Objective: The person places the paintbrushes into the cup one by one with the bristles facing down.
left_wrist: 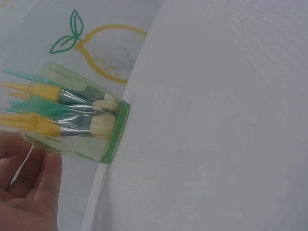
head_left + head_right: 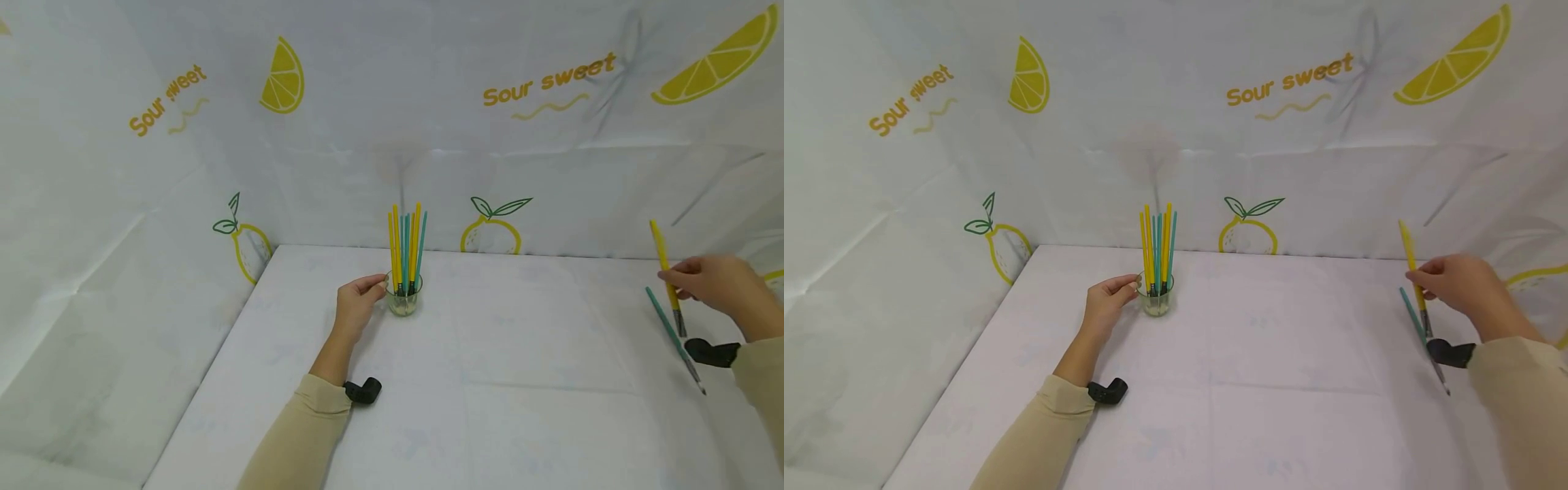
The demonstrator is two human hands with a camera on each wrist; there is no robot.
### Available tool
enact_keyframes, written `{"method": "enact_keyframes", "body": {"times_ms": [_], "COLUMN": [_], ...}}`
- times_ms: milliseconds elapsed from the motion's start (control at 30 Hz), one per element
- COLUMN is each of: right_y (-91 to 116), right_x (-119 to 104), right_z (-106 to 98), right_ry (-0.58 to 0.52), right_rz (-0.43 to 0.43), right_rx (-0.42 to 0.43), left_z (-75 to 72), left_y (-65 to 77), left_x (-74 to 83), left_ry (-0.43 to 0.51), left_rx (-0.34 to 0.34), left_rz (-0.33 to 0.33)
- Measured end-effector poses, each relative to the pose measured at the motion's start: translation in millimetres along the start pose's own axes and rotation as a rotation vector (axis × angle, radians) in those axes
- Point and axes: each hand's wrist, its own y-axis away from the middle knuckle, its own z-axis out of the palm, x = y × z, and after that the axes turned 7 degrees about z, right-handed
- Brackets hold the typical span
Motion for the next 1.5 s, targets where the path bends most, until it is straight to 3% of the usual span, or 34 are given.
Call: {"method": "enact_keyframes", "body": {"times_ms": [167, 700, 933, 1167, 1267, 1367, 1500], "right_y": [1, 4, 8, 16, 18, 21, 25], "right_x": [-56, -209, -266, -308, -322, -335, -350], "right_z": [1, 51, 82, 103, 111, 120, 135], "right_ry": [-0.086, -0.501, -0.671, -0.862, -0.909, -0.923, -0.859], "right_rz": [-0.084, -0.245, -0.321, -0.361, -0.393, -0.414, -0.424], "right_rx": [0.045, -0.033, -0.048, 0.024, 0.064, 0.090, 0.134], "left_z": [-0.1, -0.9, -2.8, -2.5, -2.6, -1.3, -0.3], "left_y": [0.0, -3.0, 5.6, 11.6, 10.2, 4.1, -3.0], "left_x": [-1.0, 2.1, 23.5, 34.3, 33.2, 18.0, -1.0], "left_ry": [-0.003, 0.005, -0.013, 0.002, 0.009, 0.011, 0.005], "left_rx": [0.005, -0.008, -0.036, -0.041, -0.048, -0.028, 0.006], "left_rz": [0.004, -0.028, -0.032, -0.022, -0.029, -0.022, -0.009]}}
